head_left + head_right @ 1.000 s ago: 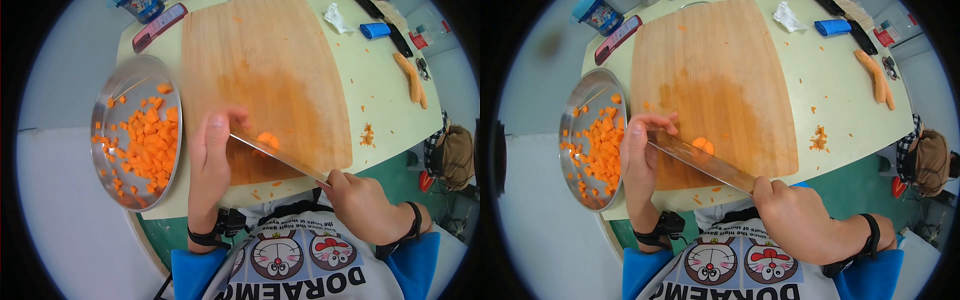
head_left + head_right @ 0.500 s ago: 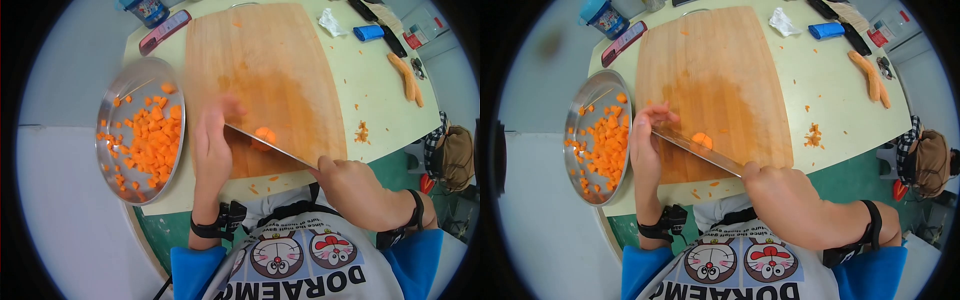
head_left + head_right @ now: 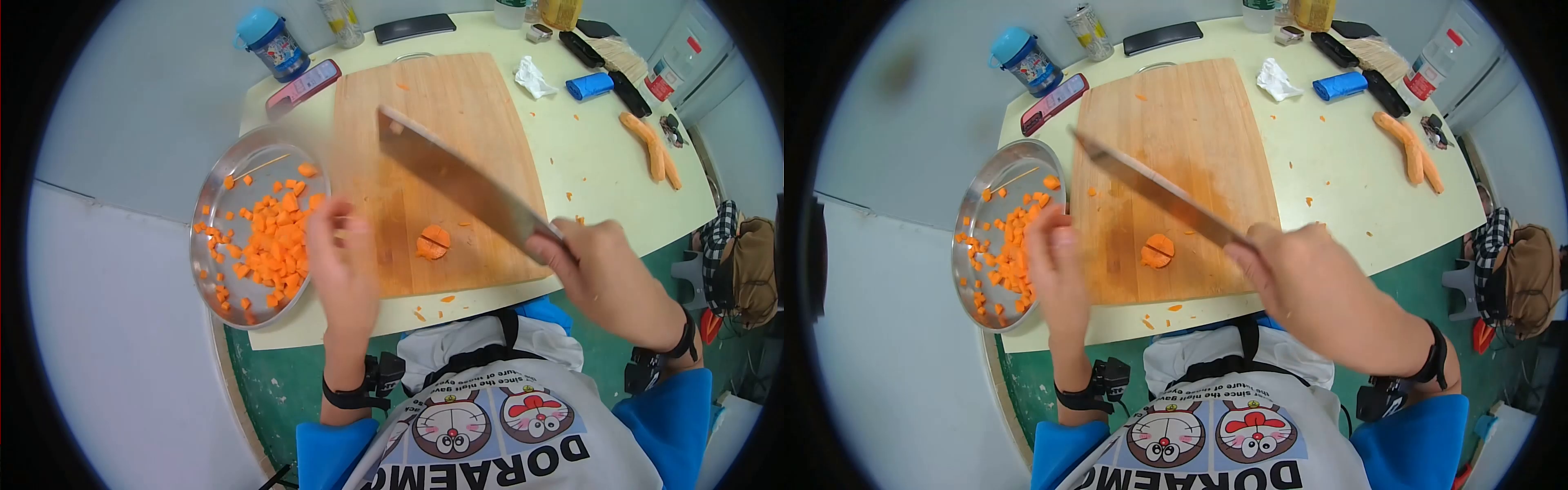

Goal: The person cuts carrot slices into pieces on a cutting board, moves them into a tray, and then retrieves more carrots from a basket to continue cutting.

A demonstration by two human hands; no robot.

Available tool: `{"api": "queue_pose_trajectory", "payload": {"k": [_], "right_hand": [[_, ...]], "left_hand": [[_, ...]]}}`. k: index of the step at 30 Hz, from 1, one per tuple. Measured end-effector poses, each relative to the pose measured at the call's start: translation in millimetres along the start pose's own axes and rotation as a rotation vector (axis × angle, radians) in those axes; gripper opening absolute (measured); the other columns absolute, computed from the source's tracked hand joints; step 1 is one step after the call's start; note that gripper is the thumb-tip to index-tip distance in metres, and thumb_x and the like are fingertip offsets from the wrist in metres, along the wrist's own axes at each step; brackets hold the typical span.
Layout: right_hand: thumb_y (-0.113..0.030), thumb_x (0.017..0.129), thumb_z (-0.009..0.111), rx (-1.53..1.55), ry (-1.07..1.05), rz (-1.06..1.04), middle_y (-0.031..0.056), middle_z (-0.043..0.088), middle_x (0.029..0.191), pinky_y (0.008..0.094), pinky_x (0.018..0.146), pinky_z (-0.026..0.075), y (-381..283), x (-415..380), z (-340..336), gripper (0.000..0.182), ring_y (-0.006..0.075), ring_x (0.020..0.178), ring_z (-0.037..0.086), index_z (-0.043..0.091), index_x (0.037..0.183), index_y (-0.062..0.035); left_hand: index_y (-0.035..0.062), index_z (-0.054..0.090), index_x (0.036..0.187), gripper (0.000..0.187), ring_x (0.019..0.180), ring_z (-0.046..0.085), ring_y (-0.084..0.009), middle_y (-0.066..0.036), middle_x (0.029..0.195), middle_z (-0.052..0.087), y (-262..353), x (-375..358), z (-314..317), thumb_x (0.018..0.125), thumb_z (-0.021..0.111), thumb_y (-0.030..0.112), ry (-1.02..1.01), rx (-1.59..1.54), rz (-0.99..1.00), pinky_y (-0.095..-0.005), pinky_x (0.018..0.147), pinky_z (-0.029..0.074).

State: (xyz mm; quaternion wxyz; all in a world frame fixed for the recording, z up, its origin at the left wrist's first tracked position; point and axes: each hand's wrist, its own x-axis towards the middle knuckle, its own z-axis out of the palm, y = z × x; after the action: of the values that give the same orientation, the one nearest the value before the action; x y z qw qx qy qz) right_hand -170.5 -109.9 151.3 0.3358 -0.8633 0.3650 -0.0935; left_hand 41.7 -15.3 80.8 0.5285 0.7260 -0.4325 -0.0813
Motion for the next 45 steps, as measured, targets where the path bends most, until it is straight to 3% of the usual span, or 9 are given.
{"api": "queue_pose_trajectory", "payload": {"k": [1,3,6,9,21,29,35,41,45], "right_hand": [[-0.016,0.088,0.053,-0.001,0.004,-0.008,0.0217,0.046,0.048,0.0412,0.045,0.041,1.6,2.3,-2.8,0.025,0.0403,0.048,0.050,0.051,0.072,0.0029],[-0.016,0.087,0.054,-0.041,0.092,-0.003,0.0215,0.048,0.049,0.0410,0.044,0.041,7.0,7.8,-8.6,0.027,0.0401,0.048,0.050,0.052,0.069,0.0029],[-0.018,0.087,0.054,-0.157,0.182,-0.067,0.0206,0.049,0.051,0.0426,0.046,0.041,23.4,26.6,-8.4,0.027,0.0393,0.050,0.051,0.055,0.070,0.0022],[-0.020,0.088,0.052,-0.292,0.231,-0.071,0.0186,0.052,0.052,0.0432,0.049,0.043,42.4,53.2,-4.2,0.027,0.0365,0.050,0.053,0.055,0.072,0.0006],[-0.001,0.075,0.048,-0.692,0.219,-0.267,0.0181,0.060,0.073,0.0408,0.059,0.050,81.7,147.2,33.3,0.008,0.0333,0.067,0.062,0.053,0.080,0.0021],[-0.036,0.085,0.054,-0.551,0.174,-0.211,0.0205,0.053,0.090,0.0399,0.064,0.050,77.8,163.3,47.5,0.039,0.0347,0.075,0.060,0.051,0.093,0.0022],[-0.041,0.079,0.062,-0.427,0.151,-0.231,0.0215,0.044,0.100,0.0412,0.070,0.048,89.5,162.9,48.5,0.052,0.0367,0.082,0.057,0.046,0.102,0.0021],[-0.040,0.077,0.063,-0.433,0.233,-0.290,0.0225,0.045,0.101,0.0431,0.074,0.046,94.8,164.7,50.2,0.052,0.0388,0.085,0.055,0.048,0.100,0.0042],[-0.042,0.076,0.063,-0.502,0.201,-0.240,0.0217,0.047,0.100,0.0439,0.074,0.045,95.3,164.8,49.3,0.052,0.0376,0.086,0.055,0.050,0.098,0.0038]], "left_hand": [[0.0007,0.044,0.119,0.043,0.099,0.053,-0.0259,-0.015,0.113,0.047,5.3,-3.2,-0.2,0.088,0.051,0.030,-0.259,0.204,-0.115,-0.0337,0.085,0.041],[0.0040,0.049,0.116,0.042,0.092,0.054,-0.0303,-0.017,0.109,0.047,1.5,-15.0,19.2,0.082,0.060,0.025,-0.403,0.395,0.041,-0.0377,0.075,0.046],[0.0051,0.053,0.108,0.036,0.088,0.055,-0.0321,-0.017,0.104,0.048,-13.2,-23.5,42.5,0.078,0.064,0.020,-0.383,0.465,0.217,-0.0397,0.070,0.047],[0.0044,0.053,0.109,0.037,0.085,0.057,-0.0322,-0.015,0.098,0.051,-4.2,-23.7,46.9,0.075,0.065,0.016,-0.495,0.515,0.092,-0.0385,0.072,0.048],[0.0059,0.053,0.091,0.023,0.074,0.058,-0.0357,-0.015,0.090,0.050,-10.7,-13.2,45.0,0.072,0.062,0.017,-0.466,0.562,0.102,-0.0420,0.064,0.049],[0.0049,0.053,0.088,0.022,0.073,0.057,-0.0368,-0.016,0.085,0.051,-20.5,-7.1,42.3,0.071,0.061,0.016,-0.409,0.511,0.112,-0.0427,0.063,0.049],[0.0023,0.054,0.087,0.025,0.073,0.057,-0.0376,-0.018,0.079,0.057,-31.5,1.1,37.4,0.067,0.065,0.014,-0.243,0.280,0.160,-0.0421,0.064,0.047],[0.0018,0.056,0.089,0.024,0.062,0.058,-0.0190,-0.011,0.073,0.059,-39.1,7.3,37.6,0.069,0.066,0.011,-0.298,0.069,0.014,-0.0319,0.060,0.048],[0.0028,0.056,0.091,0.019,0.050,0.049,-0.0045,-0.003,0.075,0.058,-27.2,16.2,22.3,0.075,0.065,0.008,-0.307,-0.165,-0.255,-0.0199,0.044,0.044]]}}
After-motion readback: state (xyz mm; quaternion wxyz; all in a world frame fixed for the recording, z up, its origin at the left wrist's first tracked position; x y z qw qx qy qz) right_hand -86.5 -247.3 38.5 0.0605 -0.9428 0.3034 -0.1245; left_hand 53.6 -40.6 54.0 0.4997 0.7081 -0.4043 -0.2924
